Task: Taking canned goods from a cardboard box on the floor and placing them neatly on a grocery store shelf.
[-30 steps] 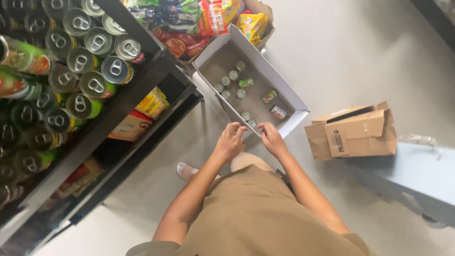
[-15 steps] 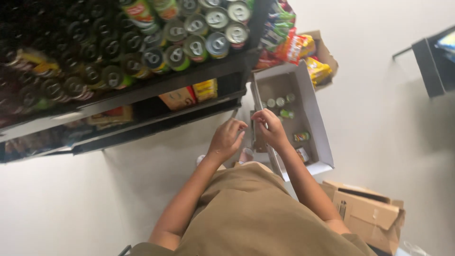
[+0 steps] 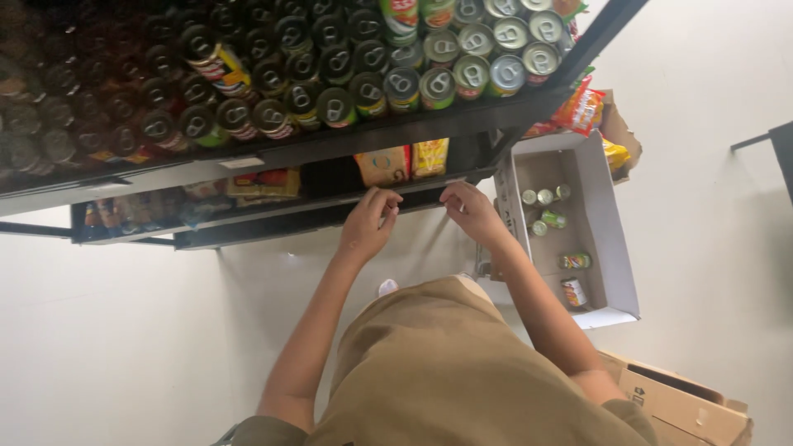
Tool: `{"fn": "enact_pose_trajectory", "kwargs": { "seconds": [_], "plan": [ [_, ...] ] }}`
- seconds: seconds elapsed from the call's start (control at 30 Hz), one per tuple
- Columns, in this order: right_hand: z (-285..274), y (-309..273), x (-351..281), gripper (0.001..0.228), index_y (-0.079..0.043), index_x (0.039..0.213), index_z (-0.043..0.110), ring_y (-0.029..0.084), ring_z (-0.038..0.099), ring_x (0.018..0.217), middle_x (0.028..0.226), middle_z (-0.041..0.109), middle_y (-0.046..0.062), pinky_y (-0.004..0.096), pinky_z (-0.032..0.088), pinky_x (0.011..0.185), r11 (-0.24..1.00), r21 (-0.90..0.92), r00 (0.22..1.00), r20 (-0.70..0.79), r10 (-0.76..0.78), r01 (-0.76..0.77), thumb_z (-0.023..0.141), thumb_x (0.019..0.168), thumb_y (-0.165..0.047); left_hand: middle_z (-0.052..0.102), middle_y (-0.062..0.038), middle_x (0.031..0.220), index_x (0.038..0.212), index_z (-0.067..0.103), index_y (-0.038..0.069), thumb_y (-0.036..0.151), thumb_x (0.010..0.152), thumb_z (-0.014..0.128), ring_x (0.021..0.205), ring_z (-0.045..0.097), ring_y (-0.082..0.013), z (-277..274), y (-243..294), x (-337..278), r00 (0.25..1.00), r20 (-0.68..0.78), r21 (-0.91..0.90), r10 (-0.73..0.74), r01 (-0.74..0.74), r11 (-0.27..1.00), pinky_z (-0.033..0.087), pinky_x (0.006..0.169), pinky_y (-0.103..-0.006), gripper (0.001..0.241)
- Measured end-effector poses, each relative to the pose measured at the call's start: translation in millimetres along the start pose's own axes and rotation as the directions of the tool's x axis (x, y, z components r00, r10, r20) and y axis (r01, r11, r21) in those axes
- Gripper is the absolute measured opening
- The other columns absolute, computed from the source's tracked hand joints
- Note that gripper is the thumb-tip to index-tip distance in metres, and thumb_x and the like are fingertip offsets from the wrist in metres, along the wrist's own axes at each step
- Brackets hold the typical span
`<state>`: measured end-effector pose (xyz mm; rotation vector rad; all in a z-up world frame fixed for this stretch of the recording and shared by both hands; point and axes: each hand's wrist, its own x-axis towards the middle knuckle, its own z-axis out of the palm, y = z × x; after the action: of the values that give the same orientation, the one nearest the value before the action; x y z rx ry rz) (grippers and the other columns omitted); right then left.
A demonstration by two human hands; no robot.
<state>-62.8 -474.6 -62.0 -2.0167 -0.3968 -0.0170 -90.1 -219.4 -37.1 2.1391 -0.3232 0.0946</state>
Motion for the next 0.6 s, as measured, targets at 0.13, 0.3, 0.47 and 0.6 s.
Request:
{"fn": "enact_pose_trajectory", "kwargs": {
  "seconds": [0.13,0.3,0.47,0.6],
  "plan": [
    [27.2,6.5,11.0,0.012,-0.001,0.096,0.065,0.014,0.065,0.081,0.087,0.065,0.007,0.029,0.054,0.072,0.994,-0.108,0.986,0.167,0.026,-0.008,0.065,0.085,0.003,0.063,-0.006,0.102,0.112,0.062,0.011,0.011,0.095,0.065,0.094,0.067,-0.0251,-40.7,-9.5,-2.1,1.000,0.005,0.047,0.005,-0.006,0.999,0.055,0.079,-0.0383,0.017],
    [47.7,-46.1,28.7,0.013,0.000,0.104,0.066,0.013,0.060,0.076,0.088,0.066,0.006,0.029,0.051,0.069,0.998,-0.008,0.984,0.168,0.056,-0.055,0.063,0.091,0.000,0.064,-0.006,0.104,0.109,0.064,0.010,0.015,0.099,0.062,0.094,0.068,-0.0259,-78.7,1.2,-9.4,0.999,-0.025,0.109,0.024,-0.022,0.994,0.055,0.079,-0.0402,0.011],
    [76.8,-69.4,39.7,0.011,0.000,0.103,0.064,0.012,0.059,0.075,0.092,0.065,0.005,0.028,0.050,0.068,0.995,0.072,0.970,0.232,-0.079,0.064,0.063,0.092,0.000,0.063,-0.006,0.103,0.106,0.065,0.010,0.016,0.098,0.063,0.093,0.068,-0.0265,-87.3,-3.5,-32.1,0.995,-0.098,0.114,-0.008,0.019,0.993,0.055,0.077,-0.0404,0.011],
    [96.9,-72.4,33.5,0.008,-0.002,0.102,0.066,0.012,0.054,0.070,0.086,0.063,0.005,0.028,0.047,0.064,0.993,0.084,0.963,0.252,-0.099,0.080,0.065,0.094,-0.001,0.064,-0.006,0.102,0.103,0.067,0.010,0.016,0.095,0.065,0.091,0.068,-0.0275,-84.3,-11.6,-47.7,0.986,-0.156,0.141,-0.054,0.077,0.987,0.054,0.076,-0.0412,0.010]
  ]
}}
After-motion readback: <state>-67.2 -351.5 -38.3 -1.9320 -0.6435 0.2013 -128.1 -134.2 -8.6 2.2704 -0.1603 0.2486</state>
